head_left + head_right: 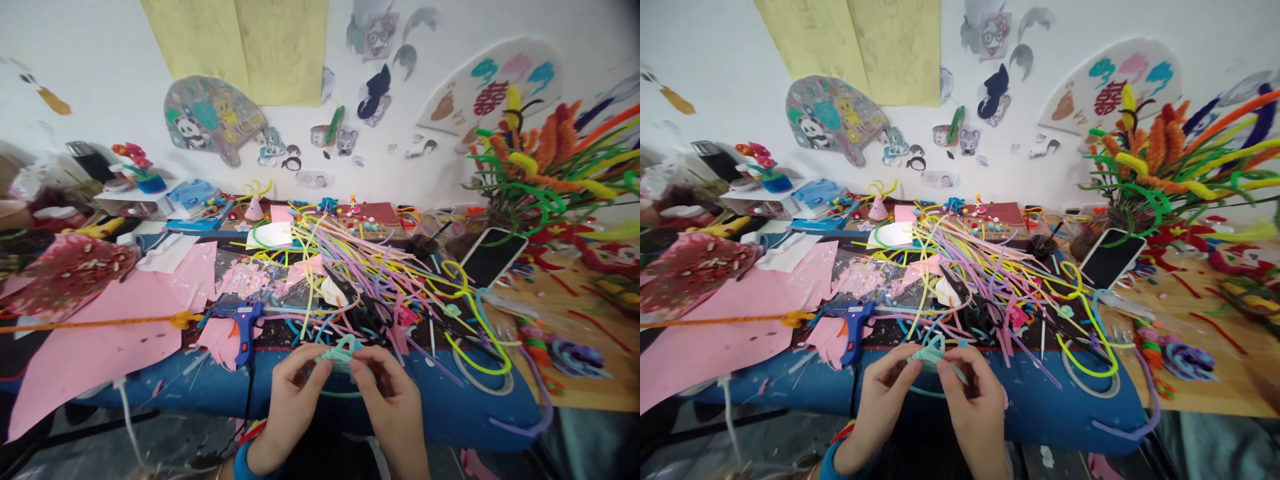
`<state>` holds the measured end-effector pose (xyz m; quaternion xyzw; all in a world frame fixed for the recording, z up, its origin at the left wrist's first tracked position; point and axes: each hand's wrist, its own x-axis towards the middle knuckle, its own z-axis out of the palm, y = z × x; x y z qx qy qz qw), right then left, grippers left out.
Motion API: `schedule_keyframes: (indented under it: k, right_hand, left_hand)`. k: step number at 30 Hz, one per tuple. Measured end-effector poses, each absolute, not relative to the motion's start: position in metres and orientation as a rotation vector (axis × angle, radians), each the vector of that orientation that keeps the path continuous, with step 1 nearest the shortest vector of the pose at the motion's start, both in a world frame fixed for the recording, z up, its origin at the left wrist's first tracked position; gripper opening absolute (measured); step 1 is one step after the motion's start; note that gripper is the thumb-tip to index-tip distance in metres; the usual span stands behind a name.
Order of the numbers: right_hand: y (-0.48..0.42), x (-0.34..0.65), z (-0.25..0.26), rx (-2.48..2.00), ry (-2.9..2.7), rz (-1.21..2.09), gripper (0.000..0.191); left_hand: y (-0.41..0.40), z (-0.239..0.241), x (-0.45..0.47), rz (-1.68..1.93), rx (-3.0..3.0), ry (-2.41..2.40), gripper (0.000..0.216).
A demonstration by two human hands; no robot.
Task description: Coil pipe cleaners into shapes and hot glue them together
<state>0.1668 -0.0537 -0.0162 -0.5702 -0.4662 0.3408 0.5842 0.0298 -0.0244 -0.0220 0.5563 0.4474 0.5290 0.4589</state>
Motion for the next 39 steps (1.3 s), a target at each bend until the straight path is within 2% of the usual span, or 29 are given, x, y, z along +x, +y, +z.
schedule_keyframes:
  k: [4, 9, 17, 21, 32, 39]
  right_hand:
    - [-0.051, 0.168, -0.02, -1.307, -0.971, 0.917, 0.018]
    - [-0.049, 0.169, -0.017, -1.31, -1.064, 0.944, 0.015]
    - [-0.053, 0.167, -0.019, -1.429, -1.326, 0.589, 0.013]
    - [-0.054, 0.167, -0.021, -1.456, -1.394, 0.531, 0.012]
    - [-0.053, 0.171, -0.02, -1.424, -1.357, 0.703, 0.019]
    - [-0.054, 0.168, -0.016, -1.381, -1.392, 0.747, 0.016]
  left_hand:
    - [-0.025, -0.025, 0.03, 1.23, 1.234, 1.035, 0.019]
    - [-0.026, -0.025, 0.028, 1.187, 1.191, 1.028, 0.021]
    - [-0.015, -0.035, 0.036, 1.195, 1.117, 1.1, 0.02]
    - [-0.014, -0.038, 0.038, 1.196, 1.112, 1.132, 0.019]
    - [-0.018, -0.038, 0.028, 1.163, 1.148, 1.07, 0.019]
    - [-0.011, -0.018, 0.019, 1.032, 1.368, 0.933, 0.016]
